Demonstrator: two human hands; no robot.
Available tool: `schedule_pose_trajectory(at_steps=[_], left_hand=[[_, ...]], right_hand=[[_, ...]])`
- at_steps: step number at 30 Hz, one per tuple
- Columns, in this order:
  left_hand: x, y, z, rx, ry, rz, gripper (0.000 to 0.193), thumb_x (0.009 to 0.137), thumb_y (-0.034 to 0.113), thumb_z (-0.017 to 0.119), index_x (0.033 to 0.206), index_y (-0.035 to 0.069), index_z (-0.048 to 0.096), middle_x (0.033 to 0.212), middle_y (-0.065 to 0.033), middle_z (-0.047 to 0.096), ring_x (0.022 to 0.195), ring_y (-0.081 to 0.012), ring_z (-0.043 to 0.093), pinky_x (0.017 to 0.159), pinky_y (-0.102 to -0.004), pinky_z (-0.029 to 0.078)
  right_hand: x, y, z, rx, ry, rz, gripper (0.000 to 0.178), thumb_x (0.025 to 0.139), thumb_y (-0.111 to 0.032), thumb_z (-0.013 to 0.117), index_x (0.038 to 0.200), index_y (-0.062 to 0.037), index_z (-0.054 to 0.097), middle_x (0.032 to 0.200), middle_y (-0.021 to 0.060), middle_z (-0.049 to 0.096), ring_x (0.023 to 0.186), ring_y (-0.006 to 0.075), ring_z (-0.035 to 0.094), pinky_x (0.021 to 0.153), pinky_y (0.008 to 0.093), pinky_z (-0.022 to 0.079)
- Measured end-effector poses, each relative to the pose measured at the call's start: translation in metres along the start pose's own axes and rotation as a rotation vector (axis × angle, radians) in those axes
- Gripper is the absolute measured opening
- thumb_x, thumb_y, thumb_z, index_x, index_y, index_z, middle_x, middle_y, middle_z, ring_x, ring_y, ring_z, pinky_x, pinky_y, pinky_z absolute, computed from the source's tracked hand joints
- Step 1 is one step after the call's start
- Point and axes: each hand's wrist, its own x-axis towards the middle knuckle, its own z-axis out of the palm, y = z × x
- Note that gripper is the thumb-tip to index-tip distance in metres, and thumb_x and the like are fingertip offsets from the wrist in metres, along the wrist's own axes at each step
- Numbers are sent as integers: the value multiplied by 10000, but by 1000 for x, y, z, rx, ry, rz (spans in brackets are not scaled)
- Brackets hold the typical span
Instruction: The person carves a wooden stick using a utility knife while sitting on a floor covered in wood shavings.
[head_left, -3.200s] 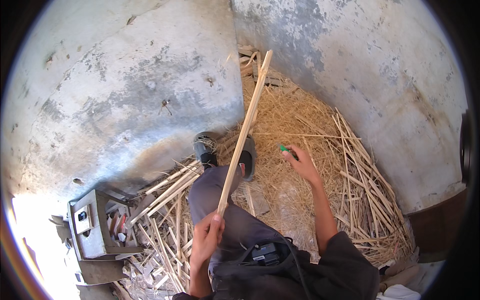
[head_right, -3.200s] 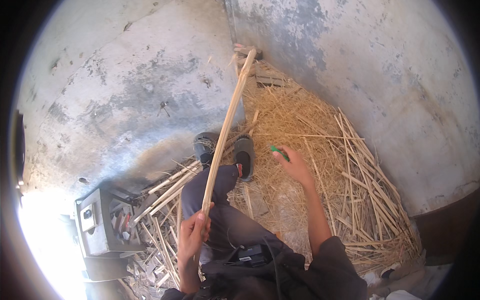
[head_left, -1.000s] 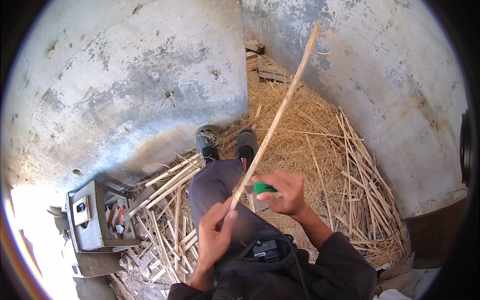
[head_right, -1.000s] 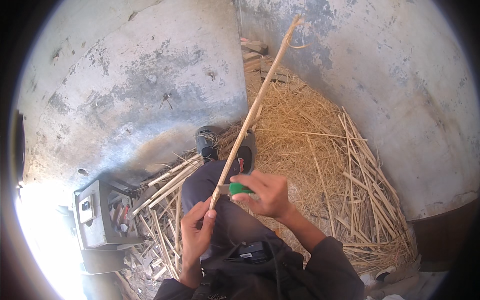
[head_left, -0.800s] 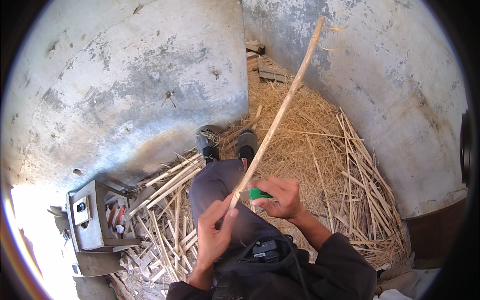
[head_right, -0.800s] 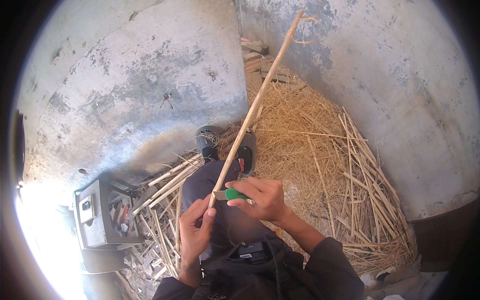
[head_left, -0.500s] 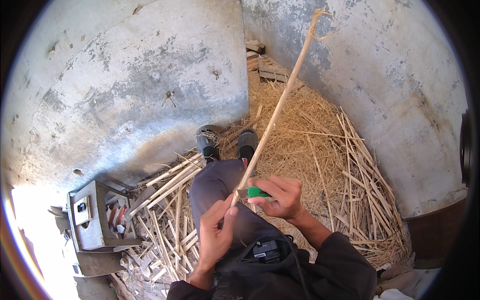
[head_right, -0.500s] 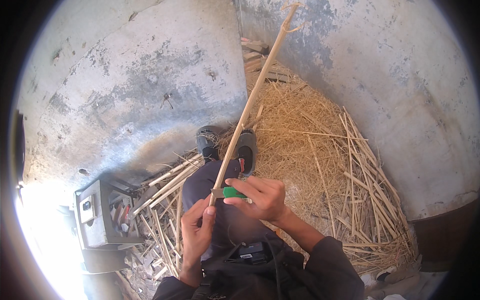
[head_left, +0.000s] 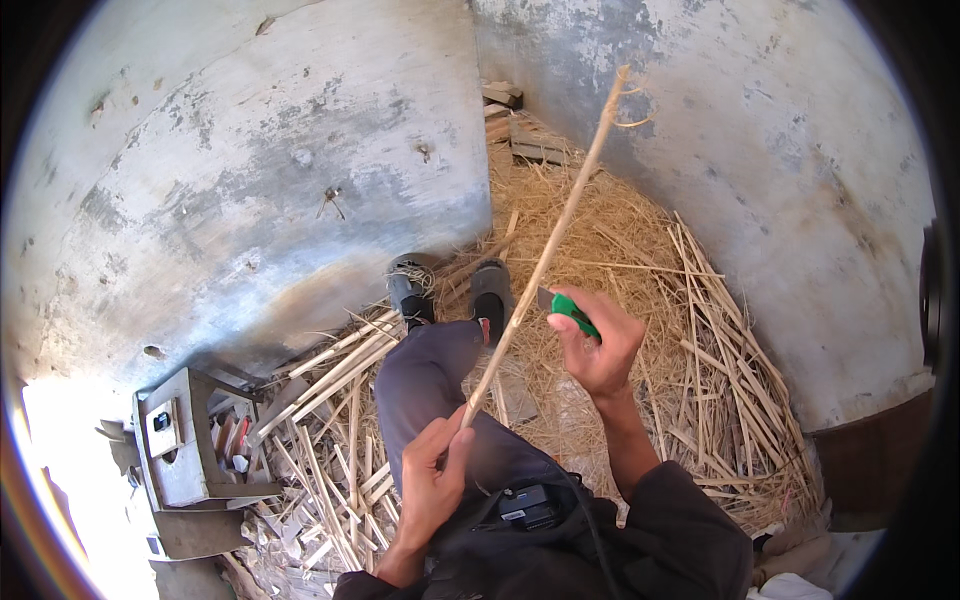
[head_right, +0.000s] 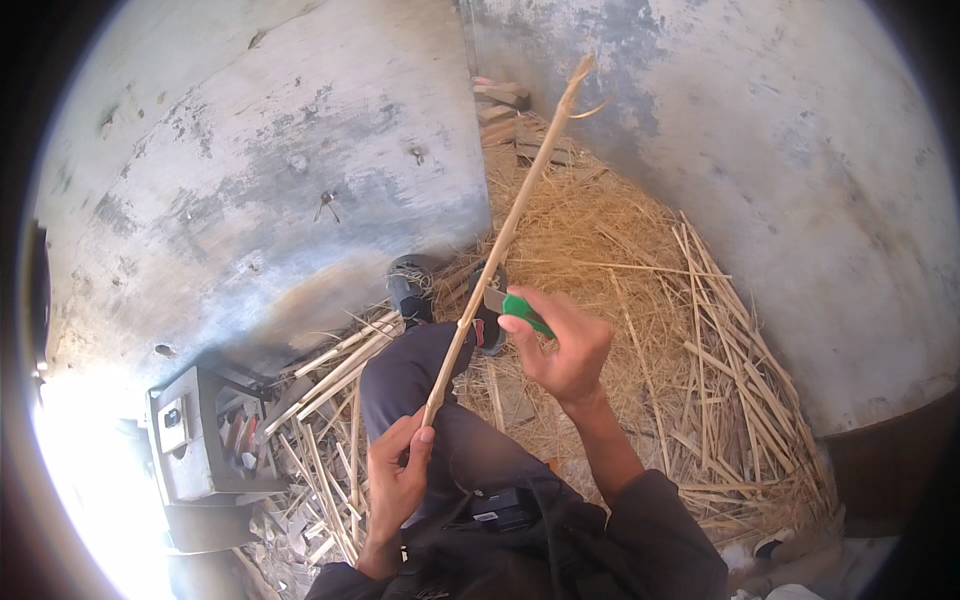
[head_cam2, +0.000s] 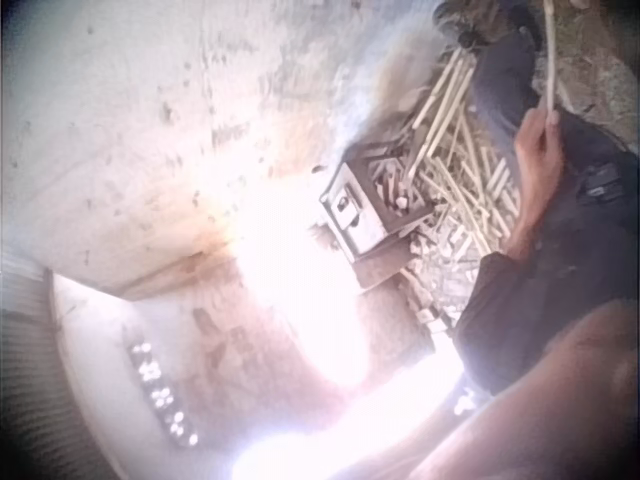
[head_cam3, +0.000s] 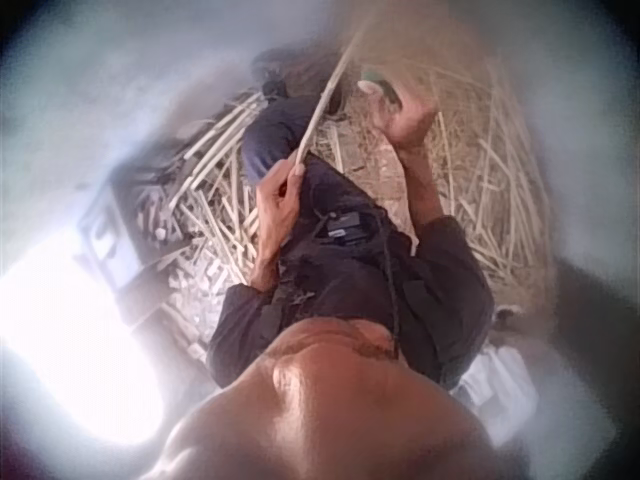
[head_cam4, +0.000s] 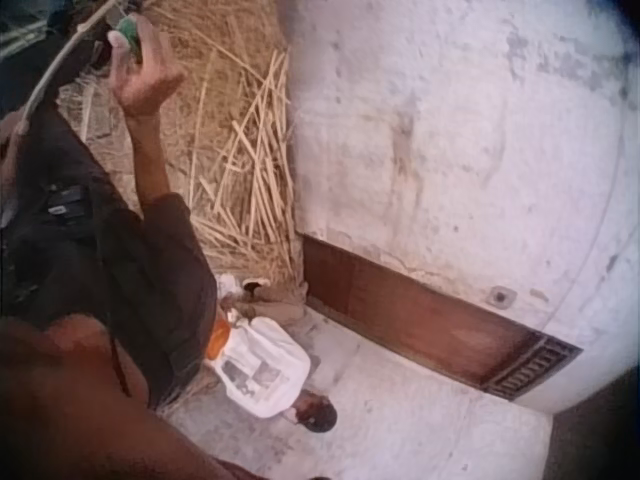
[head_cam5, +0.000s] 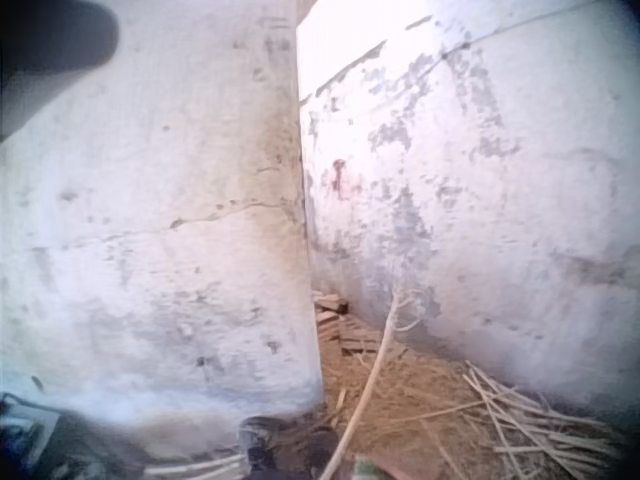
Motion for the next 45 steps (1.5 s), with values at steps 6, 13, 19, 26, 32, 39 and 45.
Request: schedule_pose_trajectory(at_steps=[6, 13, 19, 26, 32, 39, 45], left_hand=[[0, -13, -3, 0, 28, 24, 328, 1089, 141, 661, 1380, 1, 719, 809, 2, 548, 707, -69, 506, 618, -259, 396], [6, -2, -3, -40, 36, 1, 344, 1053, 72, 677, 1387, -8, 707, 830, -19, 561, 724, -92, 499, 645, -270, 398], [10, -1, -5, -25, 17, 34, 374, 1020, 29, 685, 1394, 5, 702, 820, -50, 553, 749, -135, 497, 686, -292, 408], [12, 7, -3, 23, 30, 78, 394, 1021, 19, 681, 1415, 14, 692, 833, -54, 554, 761, -135, 504, 692, -292, 411], [12, 8, -1, 24, 29, 80, 380, 1025, 12, 680, 1404, 6, 697, 825, -57, 558, 745, -134, 510, 678, -290, 414], [-9, -5, -2, 35, -2, 73, 340, 1007, 15, 706, 1346, -13, 724, 788, -68, 547, 700, -134, 509, 632, -301, 405], [-2, -2, -4, 11, -8, 2, 334, 1015, 30, 699, 1347, -11, 720, 770, -45, 506, 695, -119, 463, 621, -296, 376]], right_hand=[[-7, 9, 4, 68, -26, -41, 342, 964, -350, 812, 1057, -22, 791, 817, 114, 750, 646, 227, 725, 571, 327, 533], [-27, -6, 12, 173, -142, -148, 387, 946, -446, 811, 1064, -78, 806, 723, 40, 677, 566, 213, 660, 517, 330, 495], [-32, -14, 13, 81, -228, -275, 402, 894, -466, 845, 1070, -106, 812, 662, -5, 598, 517, 179, 595, 477, 338, 447], [-32, -21, 11, 28, -214, -277, 392, 892, -468, 847, 1059, -114, 822, 664, -15, 602, 513, 169, 591, 476, 330, 444], [-31, -19, 7, -41, -201, -280, 407, 900, -490, 837, 1061, -117, 827, 679, -20, 631, 516, 162, 596, 474, 319, 442], [3, 33, -5, -51, 49, 106, 276, 989, -286, 797, 1038, -14, 791, 711, 55, 686, 586, 154, 632, 513, 322, 452], [-17, 28, -8, 73, -5, 124, 337, 1017, -331, 744, 988, 4, 758, 757, 70, 715, 643, 147, 669, 548, 294, 478]])
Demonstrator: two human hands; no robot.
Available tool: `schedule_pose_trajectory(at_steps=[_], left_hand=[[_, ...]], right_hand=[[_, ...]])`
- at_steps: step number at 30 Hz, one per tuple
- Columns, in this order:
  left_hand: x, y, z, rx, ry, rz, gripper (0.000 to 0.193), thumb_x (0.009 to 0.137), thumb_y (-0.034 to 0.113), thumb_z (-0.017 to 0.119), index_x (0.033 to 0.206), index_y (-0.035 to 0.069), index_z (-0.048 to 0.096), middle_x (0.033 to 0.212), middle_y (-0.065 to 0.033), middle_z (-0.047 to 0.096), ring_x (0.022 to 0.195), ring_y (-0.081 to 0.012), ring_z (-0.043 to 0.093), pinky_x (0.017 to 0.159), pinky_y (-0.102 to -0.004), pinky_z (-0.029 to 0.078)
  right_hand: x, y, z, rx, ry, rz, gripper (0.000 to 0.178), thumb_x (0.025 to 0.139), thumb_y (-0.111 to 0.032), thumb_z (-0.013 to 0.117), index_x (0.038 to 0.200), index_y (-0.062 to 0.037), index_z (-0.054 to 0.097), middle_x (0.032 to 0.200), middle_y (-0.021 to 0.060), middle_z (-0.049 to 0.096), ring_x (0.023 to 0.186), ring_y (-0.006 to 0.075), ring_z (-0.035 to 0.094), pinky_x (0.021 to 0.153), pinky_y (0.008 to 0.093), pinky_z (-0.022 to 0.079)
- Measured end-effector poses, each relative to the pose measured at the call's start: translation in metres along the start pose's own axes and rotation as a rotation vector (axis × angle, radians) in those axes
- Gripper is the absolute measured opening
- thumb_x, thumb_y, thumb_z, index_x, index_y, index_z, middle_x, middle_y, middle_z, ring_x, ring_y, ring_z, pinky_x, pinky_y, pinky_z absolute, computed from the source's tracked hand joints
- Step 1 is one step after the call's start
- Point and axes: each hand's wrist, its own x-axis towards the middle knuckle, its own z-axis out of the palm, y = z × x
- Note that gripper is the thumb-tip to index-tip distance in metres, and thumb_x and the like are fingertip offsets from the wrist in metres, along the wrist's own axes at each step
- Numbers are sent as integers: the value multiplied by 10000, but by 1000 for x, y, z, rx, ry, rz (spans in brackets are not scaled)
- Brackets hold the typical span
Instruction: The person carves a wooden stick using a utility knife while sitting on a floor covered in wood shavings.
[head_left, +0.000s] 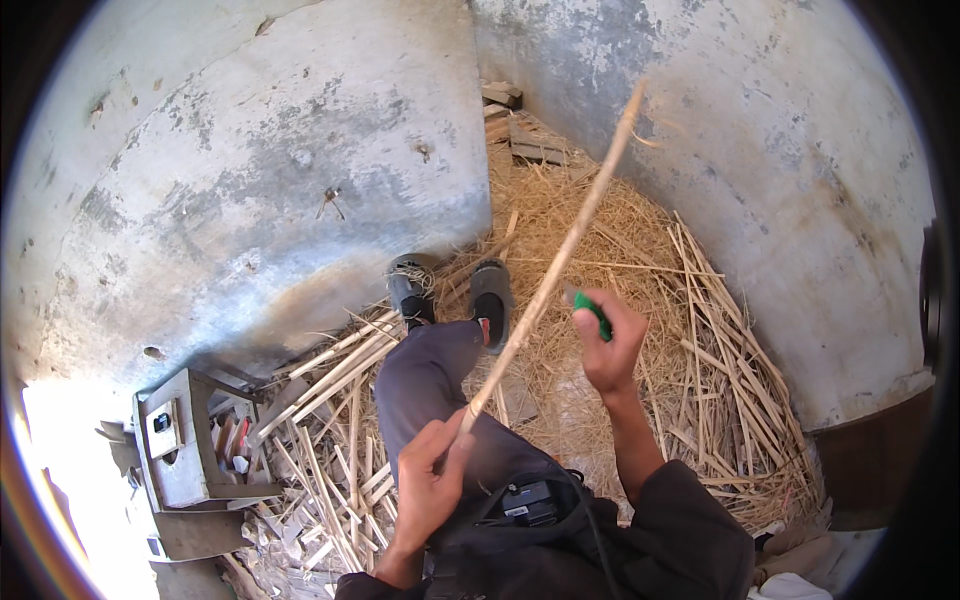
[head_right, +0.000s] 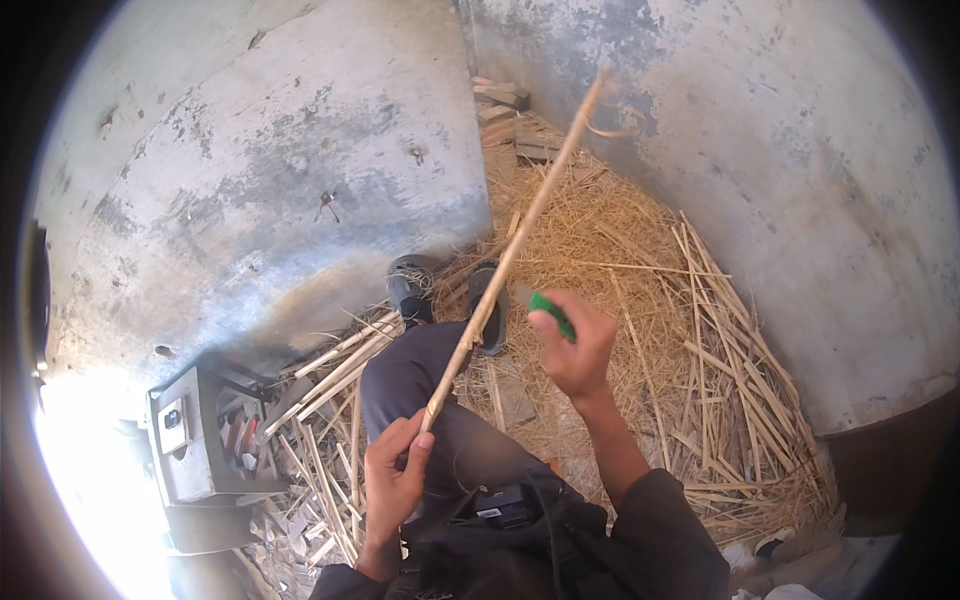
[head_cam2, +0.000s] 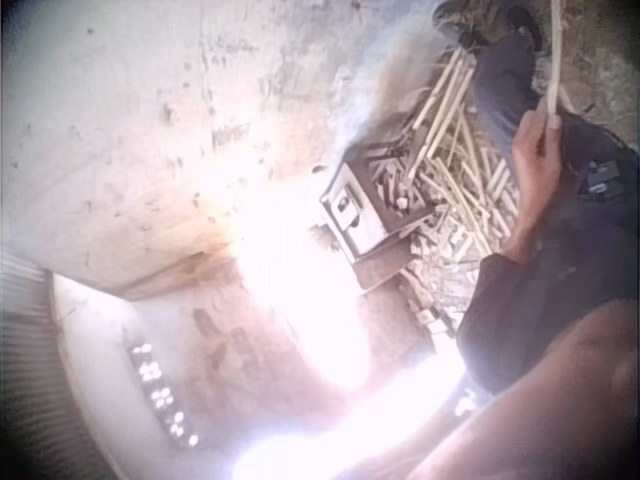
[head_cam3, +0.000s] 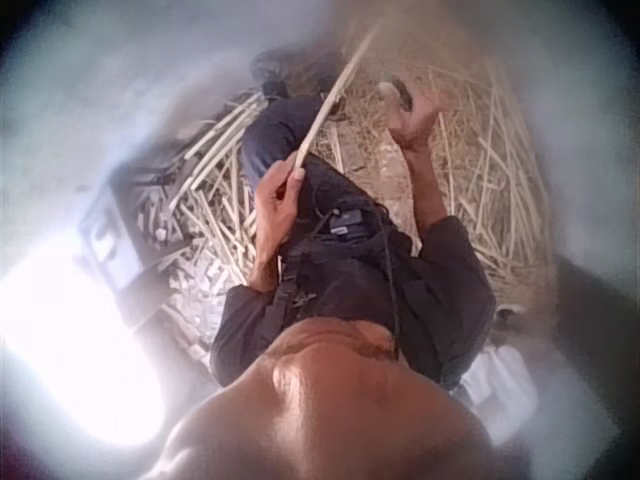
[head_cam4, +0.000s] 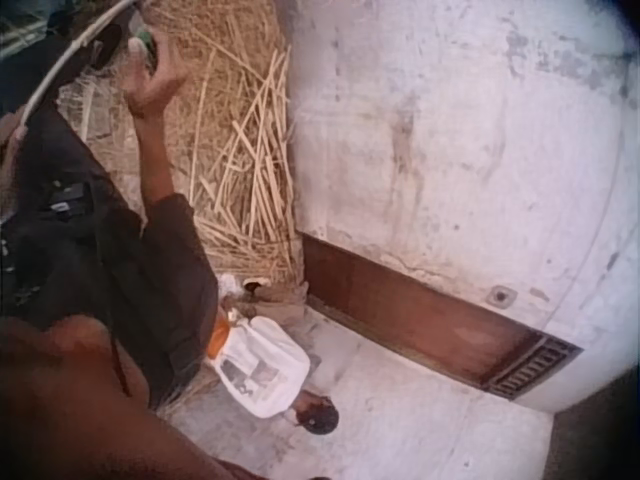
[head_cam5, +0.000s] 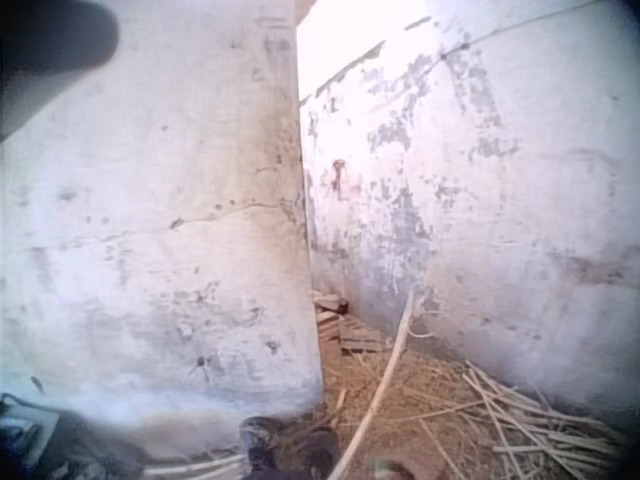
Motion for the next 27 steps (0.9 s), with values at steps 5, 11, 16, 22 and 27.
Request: schedule_pose_trajectory(at_steps=[5, 11, 16, 22, 27], left_hand=[[6, -2, 3, -41, 32, 1, 338, 1013, 30, 701, 1348, -12, 718, 785, -39, 510, 710, -118, 462, 637, -290, 379], [10, -2, 4, -44, 30, 75, 360, 1000, 24, 716, 1359, -13, 713, 804, -42, 542, 726, -120, 487, 656, -280, 398], [10, 0, 1, -46, 16, 35, 360, 1004, 20, 711, 1362, -17, 709, 825, -50, 571, 743, -125, 514, 674, -278, 417], [9, 2, 2, -33, 6, 68, 356, 1014, 7, 691, 1368, -23, 703, 855, -62, 593, 768, -131, 535, 690, -279, 427], [8, 2, 3, -37, 19, 75, 358, 1012, -8, 687, 1369, -27, 703, 846, -60, 586, 757, -123, 530, 675, -274, 417]], right_hand=[[-17, -22, 15, 113, -210, -219, 342, 959, -398, 805, 1029, -63, 794, 770, 54, 712, 600, 194, 679, 533, 319, 510], [-23, -41, 21, 11, -285, -382, 383, 875, -460, 862, 1000, -103, 803, 687, 5, 626, 543, 187, 624, 492, 342, 472], [-26, -42, 25, -12, -267, -381, 397, 866, -479, 863, 999, -109, 804, 673, -6, 601, 527, 180, 600, 483, 337, 457], [-24, -46, 20, -38, -258, -393, 397, 868, -492, 858, 991, -118, 807, 656, -14, 575, 518, 173, 584, 473, 333, 439], [-23, -50, 19, -75, -230, -389, 450, 909, -535, 814, 923, -86, 791, 646, 13, 593, 484, 208, 559, 464, 349, 407]])
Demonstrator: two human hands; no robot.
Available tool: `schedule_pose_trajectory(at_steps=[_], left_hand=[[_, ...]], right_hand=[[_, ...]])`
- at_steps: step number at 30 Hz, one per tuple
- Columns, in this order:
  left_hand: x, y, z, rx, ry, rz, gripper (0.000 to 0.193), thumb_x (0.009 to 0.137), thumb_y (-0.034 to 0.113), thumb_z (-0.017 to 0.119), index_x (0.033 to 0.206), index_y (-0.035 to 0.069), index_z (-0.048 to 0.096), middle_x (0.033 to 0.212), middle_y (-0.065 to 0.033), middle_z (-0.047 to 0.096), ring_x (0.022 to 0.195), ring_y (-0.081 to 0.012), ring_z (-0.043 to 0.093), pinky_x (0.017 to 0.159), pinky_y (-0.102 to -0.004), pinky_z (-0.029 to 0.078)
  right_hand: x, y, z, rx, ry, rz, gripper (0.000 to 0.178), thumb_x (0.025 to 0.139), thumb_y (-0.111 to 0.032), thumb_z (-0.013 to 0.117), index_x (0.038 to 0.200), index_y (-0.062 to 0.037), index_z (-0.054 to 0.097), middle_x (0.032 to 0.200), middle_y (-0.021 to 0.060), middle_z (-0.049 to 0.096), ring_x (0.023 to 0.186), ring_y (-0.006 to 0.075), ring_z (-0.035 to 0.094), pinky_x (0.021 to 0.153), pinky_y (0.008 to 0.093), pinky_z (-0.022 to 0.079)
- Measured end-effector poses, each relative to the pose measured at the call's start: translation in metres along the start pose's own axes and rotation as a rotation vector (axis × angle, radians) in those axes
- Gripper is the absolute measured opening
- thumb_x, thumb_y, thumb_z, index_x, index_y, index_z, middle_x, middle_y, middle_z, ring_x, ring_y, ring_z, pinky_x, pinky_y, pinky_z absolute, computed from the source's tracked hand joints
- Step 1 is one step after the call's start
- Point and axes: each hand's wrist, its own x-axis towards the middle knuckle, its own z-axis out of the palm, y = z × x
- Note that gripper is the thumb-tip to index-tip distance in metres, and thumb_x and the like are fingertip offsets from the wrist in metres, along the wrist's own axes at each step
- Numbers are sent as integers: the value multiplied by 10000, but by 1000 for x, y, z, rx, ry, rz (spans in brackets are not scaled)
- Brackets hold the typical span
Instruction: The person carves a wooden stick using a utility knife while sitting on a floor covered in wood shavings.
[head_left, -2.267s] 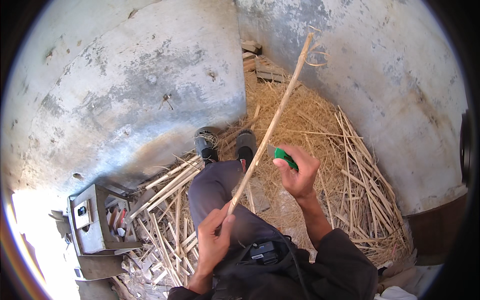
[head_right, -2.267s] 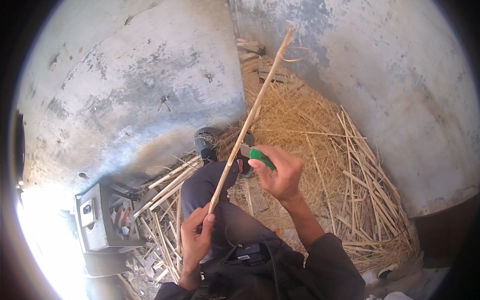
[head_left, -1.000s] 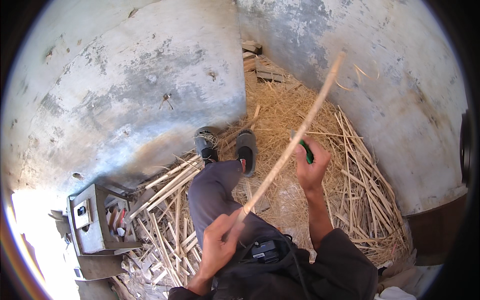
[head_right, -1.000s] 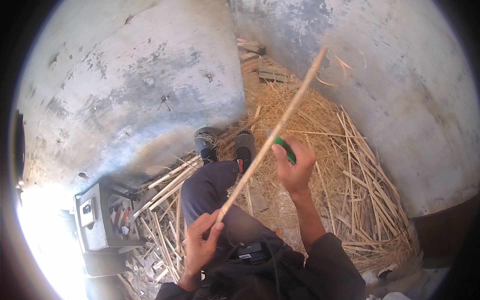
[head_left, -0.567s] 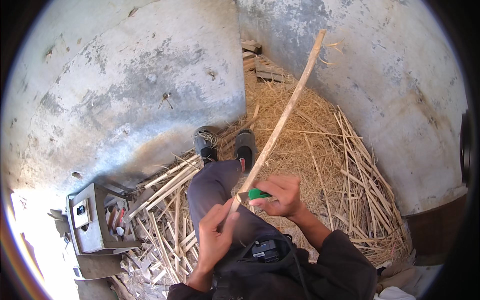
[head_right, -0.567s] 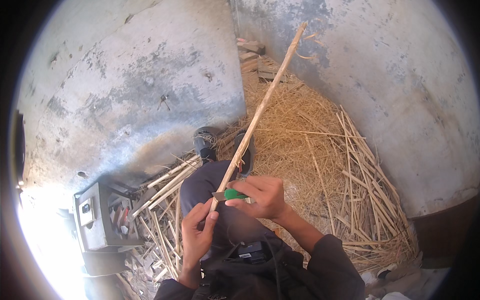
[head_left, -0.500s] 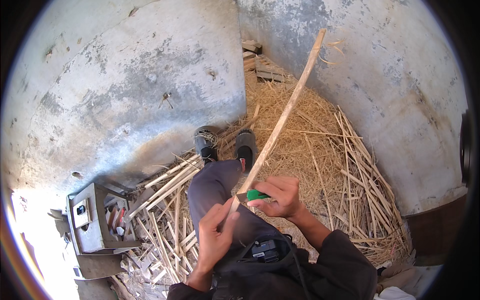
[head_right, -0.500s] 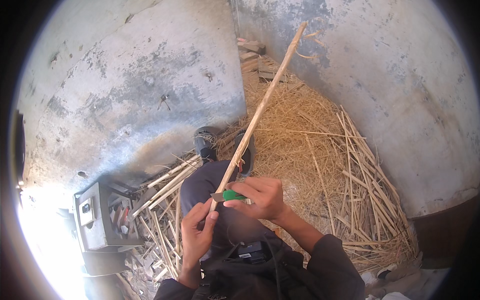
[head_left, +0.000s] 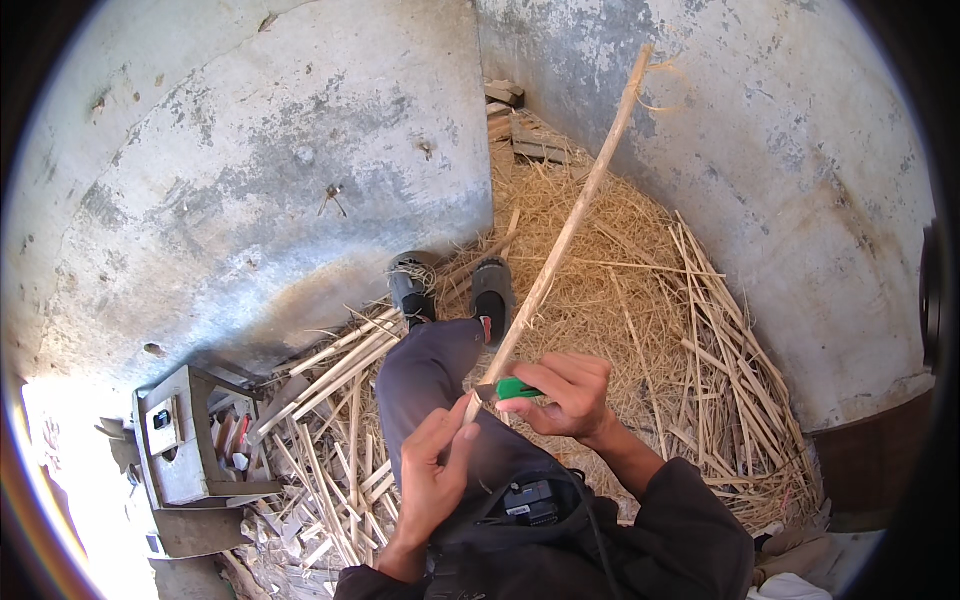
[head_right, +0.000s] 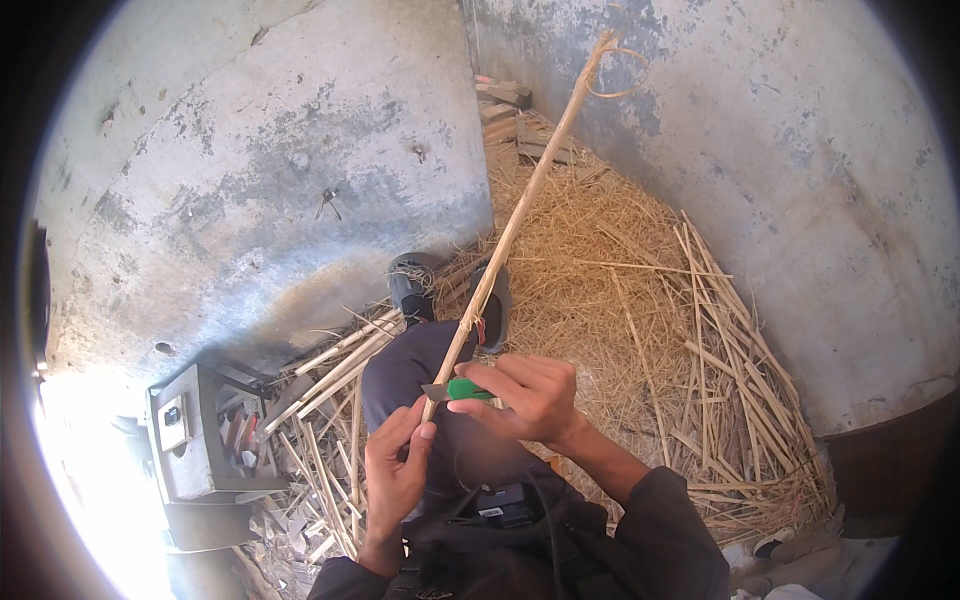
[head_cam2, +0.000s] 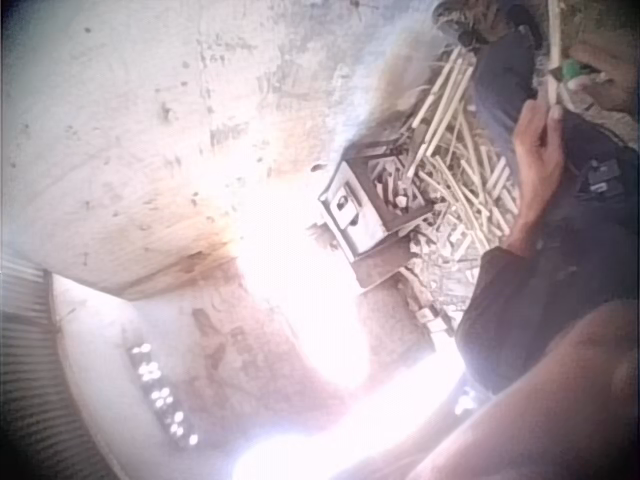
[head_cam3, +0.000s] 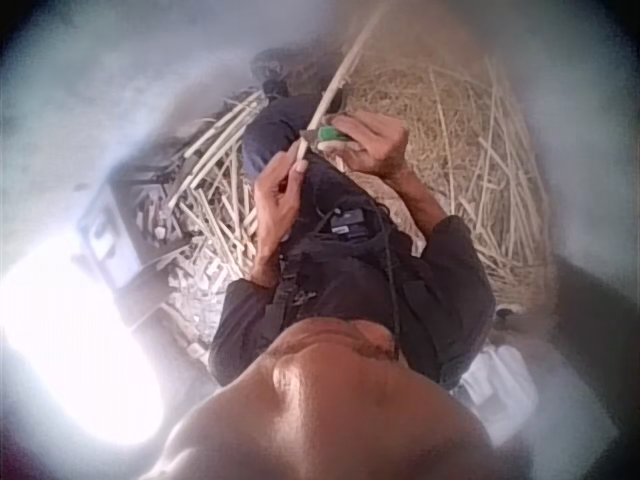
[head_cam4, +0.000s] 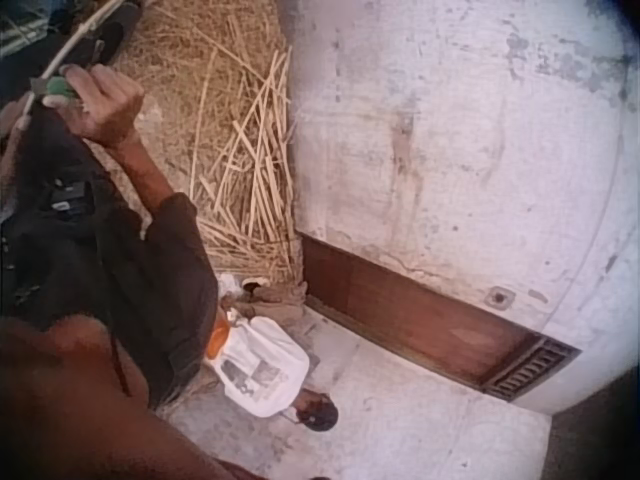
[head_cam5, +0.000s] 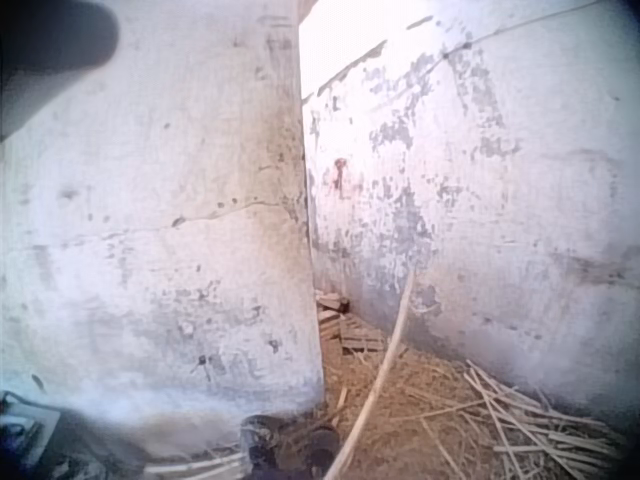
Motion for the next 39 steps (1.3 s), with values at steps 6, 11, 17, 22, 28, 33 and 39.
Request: schedule_pose_trajectory(at_steps=[6, 11, 17, 22, 28, 33, 39], left_hand=[[1, 3, 0, 18, 11, 20, 363, 1010, -12, 688, 1372, -28, 703, 836, -53, 571, 743, -116, 518, 661, -271, 408], [1, 3, 1, 18, 15, 19, 364, 1011, -9, 689, 1375, -21, 705, 825, -47, 559, 733, -110, 507, 652, -275, 400], [1, 4, 1, 29, 18, 19, 360, 1012, -6, 688, 1372, -17, 709, 811, -44, 553, 727, -108, 503, 648, -278, 399], [-1, 5, 1, 37, 7, 22, 361, 1012, -9, 687, 1373, -18, 707, 819, -57, 577, 733, -117, 521, 664, -276, 421], [-1, 7, 1, 34, -6, 29, 360, 1011, -17, 685, 1370, -21, 705, 832, -66, 590, 742, -121, 533, 674, -274, 430], [-1, 6, 1, 44, 3, 49, 362, 1010, -15, 687, 1372, -18, 706, 824, -67, 586, 733, -119, 528, 667, -272, 426], [-14, -7, -1, 85, -38, -20, 354, 997, -1, 710, 1350, -13, 719, 796, -75, 572, 705, -127, 528, 648, -283, 427]], right_hand=[[1, 1, -1, -30, 16, -2, 412, 880, -512, 844, 1011, -122, 826, 645, -29, 565, 505, 158, 559, 463, 330, 417], [2, 1, -3, -57, 19, -2, 412, 877, -514, 845, 1006, -123, 828, 640, -30, 563, 496, 153, 552, 460, 325, 410], [4, 0, -3, -74, 29, -3, 413, 876, -518, 846, 999, -124, 829, 632, -34, 565, 494, 150, 552, 460, 321, 411], [5, 1, -6, -90, 44, -21, 415, 880, -522, 844, 997, -124, 826, 626, -35, 572, 492, 153, 554, 460, 320, 412], [2, 1, -9, -117, 40, -27, 427, 881, -533, 842, 994, -122, 822, 622, -34, 568, 486, 155, 546, 460, 322, 404], [2, 0, -7, -99, 57, -15, 476, 921, -544, 802, 939, -69, 804, 614, 16, 524, 479, 202, 512, 463, 350, 366], [13, 37, -18, -50, 274, 160, 344, 935, -392, 837, 1012, -57, 820, 734, 52, 722, 584, 181, 675, 527, 326, 500]])
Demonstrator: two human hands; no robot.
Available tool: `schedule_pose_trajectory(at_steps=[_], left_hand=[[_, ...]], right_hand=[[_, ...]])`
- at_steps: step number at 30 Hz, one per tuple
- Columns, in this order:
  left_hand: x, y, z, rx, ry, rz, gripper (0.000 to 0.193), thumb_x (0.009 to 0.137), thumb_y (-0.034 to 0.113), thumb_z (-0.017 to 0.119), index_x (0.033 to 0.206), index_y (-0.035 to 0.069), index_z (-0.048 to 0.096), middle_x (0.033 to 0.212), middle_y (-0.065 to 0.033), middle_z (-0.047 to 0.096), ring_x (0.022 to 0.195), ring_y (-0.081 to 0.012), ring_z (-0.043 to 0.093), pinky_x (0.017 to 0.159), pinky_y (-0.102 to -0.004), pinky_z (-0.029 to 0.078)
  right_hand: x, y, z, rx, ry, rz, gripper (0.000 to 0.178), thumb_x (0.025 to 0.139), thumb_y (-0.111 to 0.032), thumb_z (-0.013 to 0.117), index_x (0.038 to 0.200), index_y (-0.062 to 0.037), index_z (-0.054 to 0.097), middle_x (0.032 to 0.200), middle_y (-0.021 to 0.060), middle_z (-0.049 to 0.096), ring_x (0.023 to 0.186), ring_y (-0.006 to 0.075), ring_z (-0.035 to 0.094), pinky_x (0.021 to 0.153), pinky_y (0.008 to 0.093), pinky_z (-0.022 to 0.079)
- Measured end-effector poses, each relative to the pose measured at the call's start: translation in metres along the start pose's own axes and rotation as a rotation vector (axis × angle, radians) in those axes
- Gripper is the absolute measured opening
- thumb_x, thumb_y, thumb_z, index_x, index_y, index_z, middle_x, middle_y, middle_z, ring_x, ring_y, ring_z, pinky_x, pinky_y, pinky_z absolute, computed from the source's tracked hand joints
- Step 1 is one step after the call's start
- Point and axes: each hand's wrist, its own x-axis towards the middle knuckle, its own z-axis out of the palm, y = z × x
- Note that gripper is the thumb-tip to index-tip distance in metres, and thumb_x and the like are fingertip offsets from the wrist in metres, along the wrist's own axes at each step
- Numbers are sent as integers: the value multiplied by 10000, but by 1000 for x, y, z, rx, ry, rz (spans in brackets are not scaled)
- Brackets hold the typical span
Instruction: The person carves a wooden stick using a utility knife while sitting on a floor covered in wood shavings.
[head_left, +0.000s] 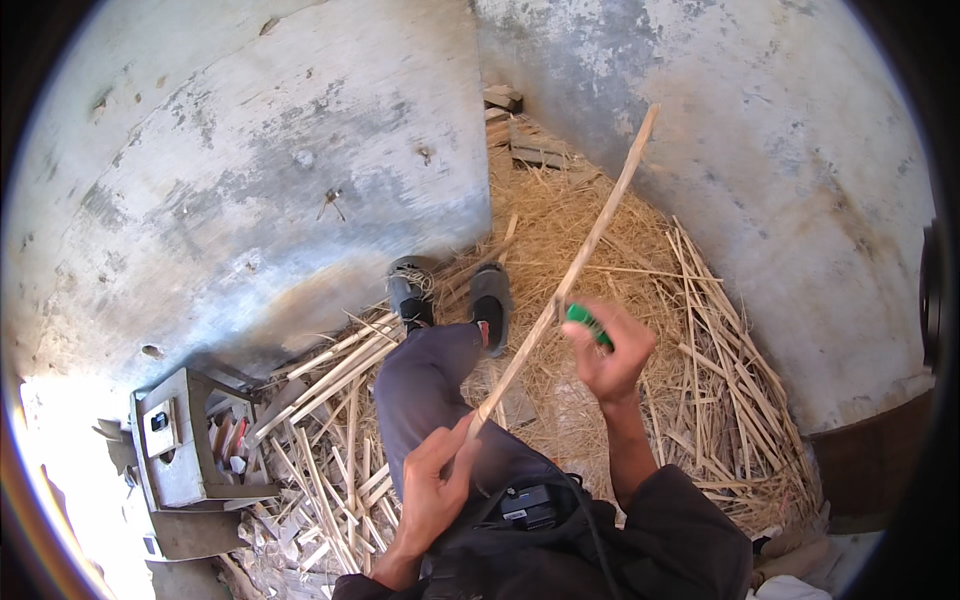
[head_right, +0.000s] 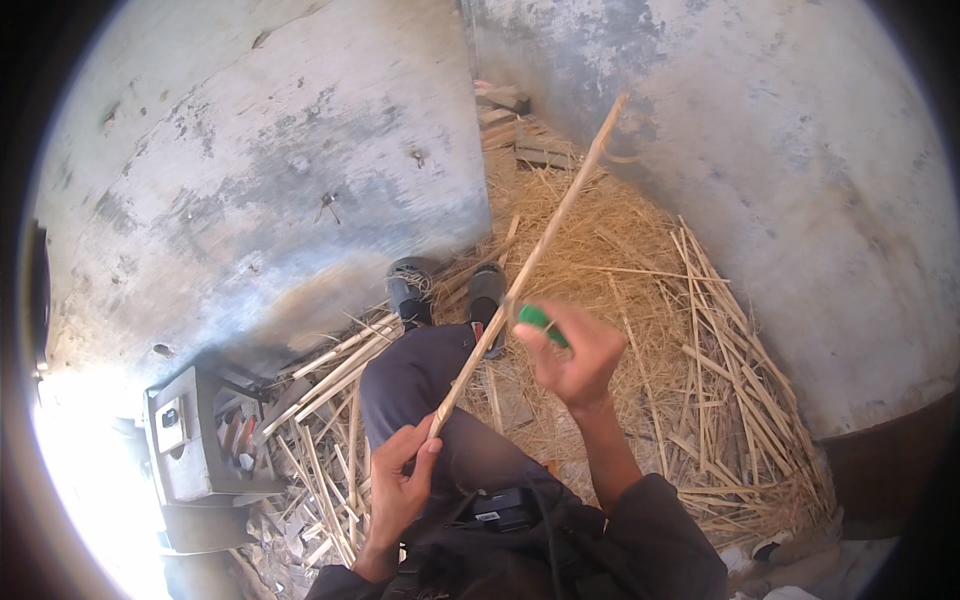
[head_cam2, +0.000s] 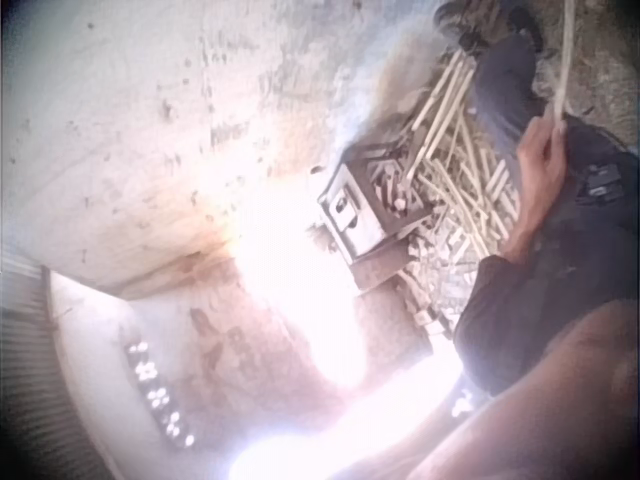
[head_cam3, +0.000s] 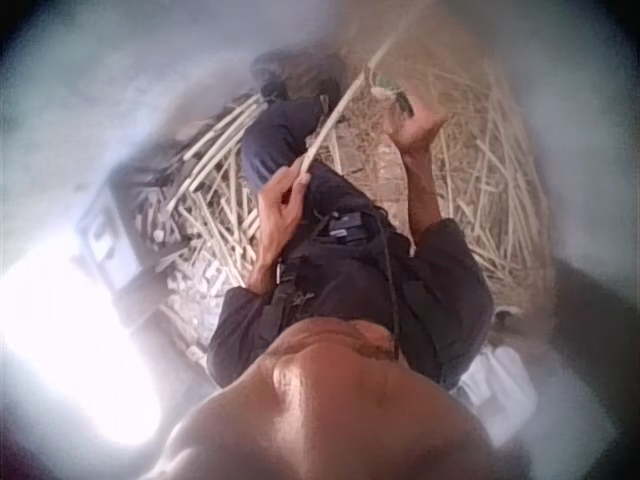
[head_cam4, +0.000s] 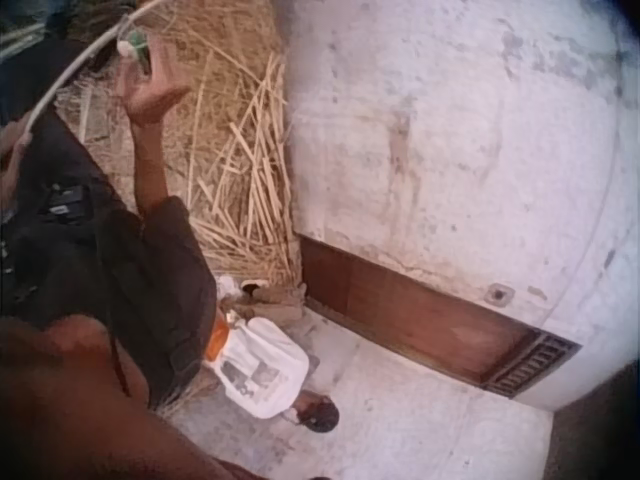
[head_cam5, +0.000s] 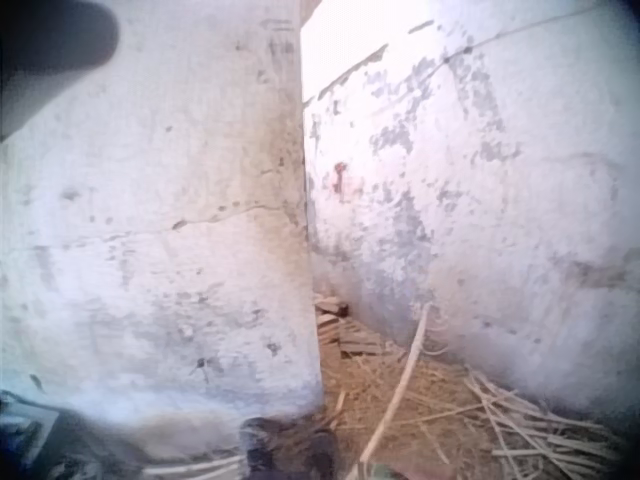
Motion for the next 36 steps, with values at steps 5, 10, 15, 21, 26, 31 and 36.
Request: schedule_pose_trajectory(at_steps=[5, 10, 15, 21, 26, 31, 36], left_hand=[[-3, -7, -4, -29, 16, -32, 339, 986, 17, 731, 1324, -15, 729, 798, -75, 580, 705, -130, 533, 652, -284, 431], [1, -15, -12, -82, -34, -36, 279, 1043, 109, 722, 1272, -50, 727, 867, -12, 631, 766, -69, 565, 671, -237, 430], [4, -21, -9, -273, -59, -195, 209, 1036, 101, 705, 1217, 3, 667, 822, -70, 679, 738, -54, 502, 652, -259, 416], [15, -3, -5, -112, -102, -138, 209, 1051, 143, 696, 1226, 32, 670, 677, -44, 615, 627, -65, 452, 580, -279, 372], [19, 3, -7, -30, -102, -98, 202, 1053, 159, 696, 1208, 31, 677, 637, -55, 586, 590, -74, 449, 552, -295, 367], [15, 11, -6, 34, -80, -103, 187, 1058, 177, 689, 1170, 27, 680, 624, -74, 577, 570, -90, 477, 553, -313, 401], [9, 11, -6, 24, -100, -152, 171, 1065, 182, 669, 1125, 22, 673, 619, -92, 568, 561, -115, 501, 559, -326, 423]], right_hand=[[7, 9, -8, -4, -108, 144, 306, 950, -300, 831, 1036, -8, 800, 786, 89, 744, 648, 184, 712, 568, 303, 521], [3, 11, -5, 54, -91, 121, 307, 951, -291, 828, 1063, -7, 795, 822, 95, 750, 679, 186, 721, 580, 306, 528], [6, 5, -9, 97, -155, 131, 309, 946, -283, 829, 1096, -15, 795, 864, 99, 767, 714, 196, 742, 614, 307, 548], [8, 4, -11, 138, -196, 109, 324, 955, -310, 818, 1113, -28, 800, 906, 116, 785, 721, 212, 753, 634, 311, 565], [7, 4, -10, 151, -199, 70, 373, 961, -372, 807, 1106, -28, 803, 859, 110, 772, 700, 211, 747, 626, 316, 562], [6, 7, -7, 124, -124, 44, 373, 962, -387, 803, 1085, -35, 812, 822, 91, 758, 661, 206, 721, 587, 323, 536], [7, 8, -10, 79, -94, -2, 355, 956, -379, 808, 1069, -44, 820, 799, 79, 752, 627, 195, 703, 549, 312, 508]])
